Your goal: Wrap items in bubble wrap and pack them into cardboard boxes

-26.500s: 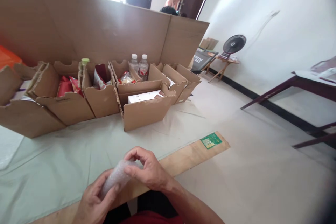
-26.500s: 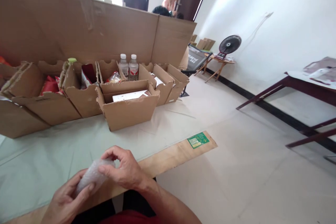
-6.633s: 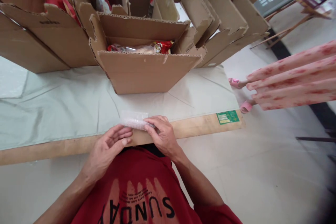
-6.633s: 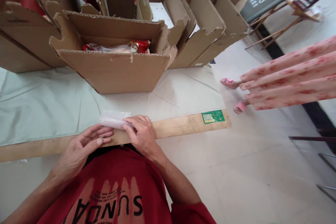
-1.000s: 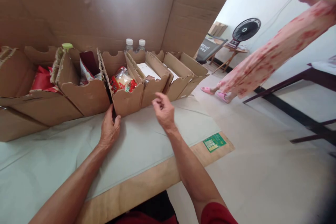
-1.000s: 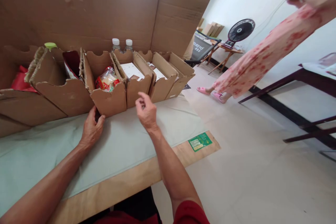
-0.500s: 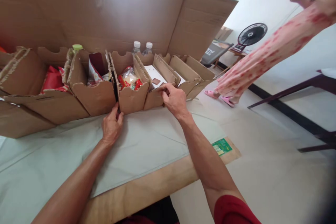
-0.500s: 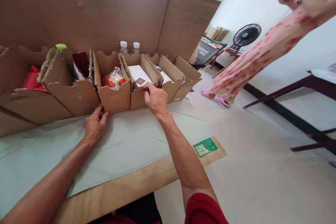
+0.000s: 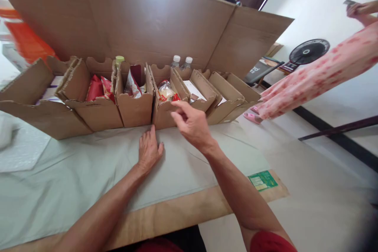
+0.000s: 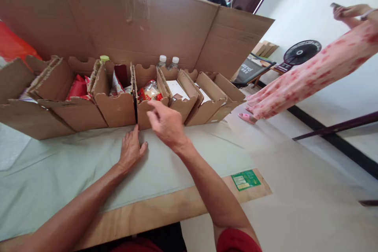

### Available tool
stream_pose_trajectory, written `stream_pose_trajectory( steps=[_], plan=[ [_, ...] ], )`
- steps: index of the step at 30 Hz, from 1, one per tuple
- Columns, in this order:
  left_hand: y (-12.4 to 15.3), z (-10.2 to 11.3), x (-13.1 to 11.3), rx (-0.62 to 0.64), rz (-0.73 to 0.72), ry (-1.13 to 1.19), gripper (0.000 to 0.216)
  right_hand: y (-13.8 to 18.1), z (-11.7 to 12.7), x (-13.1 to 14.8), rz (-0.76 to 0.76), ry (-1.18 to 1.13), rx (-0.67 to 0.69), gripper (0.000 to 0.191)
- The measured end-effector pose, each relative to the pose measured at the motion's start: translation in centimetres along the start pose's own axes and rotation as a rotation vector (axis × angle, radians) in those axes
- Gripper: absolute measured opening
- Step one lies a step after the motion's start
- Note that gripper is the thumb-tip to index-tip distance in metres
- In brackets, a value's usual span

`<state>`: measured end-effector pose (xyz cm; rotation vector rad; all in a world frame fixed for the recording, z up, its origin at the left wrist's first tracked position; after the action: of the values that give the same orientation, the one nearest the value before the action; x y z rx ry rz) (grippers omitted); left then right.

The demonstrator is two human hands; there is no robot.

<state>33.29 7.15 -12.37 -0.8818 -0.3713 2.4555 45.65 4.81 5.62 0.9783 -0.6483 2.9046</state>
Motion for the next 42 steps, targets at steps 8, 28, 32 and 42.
stream_pose_trajectory(
  steps=[8, 28, 32, 42],
  plan=[
    [9.1, 0.8, -4.7, 0.116, -0.25, 0.002, 0.063, -4.6, -10.2, 7.2, -0.031, 0.388, 0.325, 0.058],
    [17.2, 16.8, 4.0, -0.424, 0.339, 0.384, 0.065, 16.4, 7.0, 0.1, 0.062, -0.001, 0.196, 0.029],
    [16.0, 15.7, 2.8, -0.364, 0.237, 0.464, 0.074, 17.8, 9.9, -7.0, -0.207, -0.279, 0.041, 0.062],
    [13.4, 11.4, 1.0, -0.197, 0.245, 0.585, 0.043, 18.6, 1.2, -7.0, -0.293, -0.392, 0.155, 0.072]
  ],
)
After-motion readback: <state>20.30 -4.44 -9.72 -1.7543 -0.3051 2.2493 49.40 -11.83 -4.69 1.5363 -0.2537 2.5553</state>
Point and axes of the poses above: each hand's wrist, its own y-axis away from the middle knuckle, its own z-axis out of the back of the hand, x = y × z, the point moved 10 cm from there along -y, towards the middle knuckle, and after that the axes turned 11 degrees about -z, right-handed, at the moved point
